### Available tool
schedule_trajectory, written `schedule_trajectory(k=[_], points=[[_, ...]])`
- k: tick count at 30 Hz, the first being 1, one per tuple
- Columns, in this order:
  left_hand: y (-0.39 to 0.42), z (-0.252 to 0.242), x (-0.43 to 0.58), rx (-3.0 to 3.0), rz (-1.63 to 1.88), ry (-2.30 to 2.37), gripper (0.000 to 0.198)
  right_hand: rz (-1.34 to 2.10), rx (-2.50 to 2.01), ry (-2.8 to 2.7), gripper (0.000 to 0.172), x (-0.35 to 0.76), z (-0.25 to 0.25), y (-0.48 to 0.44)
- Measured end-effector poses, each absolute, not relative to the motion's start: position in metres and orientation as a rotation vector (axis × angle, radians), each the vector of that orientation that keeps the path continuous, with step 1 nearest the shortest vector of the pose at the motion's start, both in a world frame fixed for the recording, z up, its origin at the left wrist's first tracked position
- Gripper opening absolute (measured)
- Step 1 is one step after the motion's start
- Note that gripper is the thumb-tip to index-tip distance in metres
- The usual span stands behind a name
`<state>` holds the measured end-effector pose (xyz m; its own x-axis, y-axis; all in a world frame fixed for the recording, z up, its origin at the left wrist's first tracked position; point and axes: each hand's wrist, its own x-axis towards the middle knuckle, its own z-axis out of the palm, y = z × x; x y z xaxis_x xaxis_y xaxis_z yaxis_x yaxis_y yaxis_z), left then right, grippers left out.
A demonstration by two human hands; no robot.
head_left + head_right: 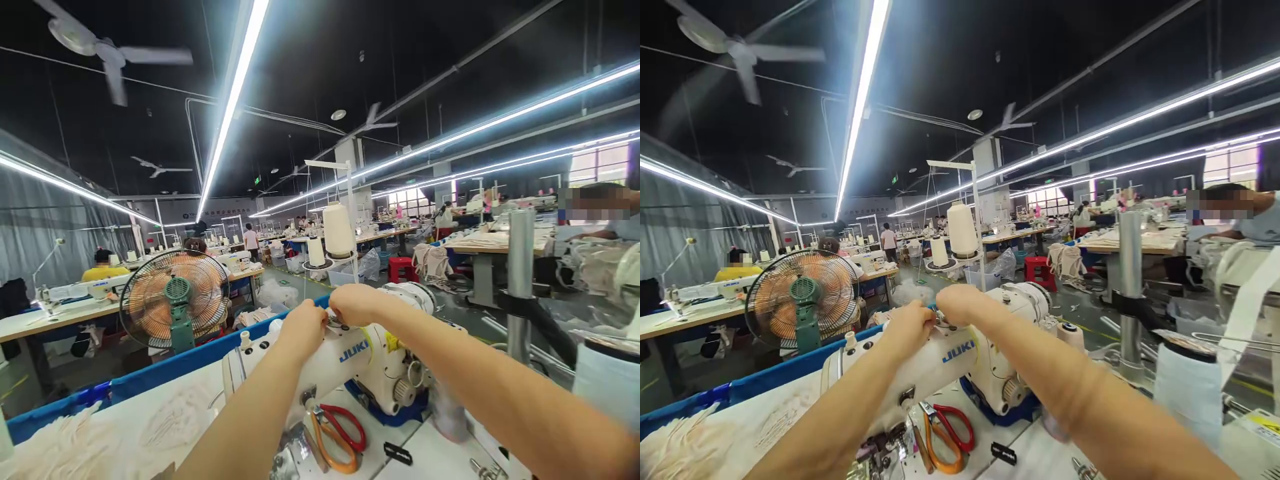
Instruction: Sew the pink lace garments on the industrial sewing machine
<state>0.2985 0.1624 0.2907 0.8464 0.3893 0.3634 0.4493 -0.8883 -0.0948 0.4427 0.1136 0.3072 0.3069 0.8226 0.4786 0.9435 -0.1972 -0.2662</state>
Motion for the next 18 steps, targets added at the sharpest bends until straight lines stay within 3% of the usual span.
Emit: schedule_trajectory(k=[7, 18], points=[[0.159, 0.294, 0.295, -2.892, -0.488, -0.666, 0.015, -0.186, -2.663, -1.798, 0.022, 0.429, 0.336, 0.119], [0.160, 0.293, 0.293, -2.925, -0.459, -0.613, 0.017, -0.284, -2.945, -2.007, 0.020, 0.403, 0.352, 0.103]])
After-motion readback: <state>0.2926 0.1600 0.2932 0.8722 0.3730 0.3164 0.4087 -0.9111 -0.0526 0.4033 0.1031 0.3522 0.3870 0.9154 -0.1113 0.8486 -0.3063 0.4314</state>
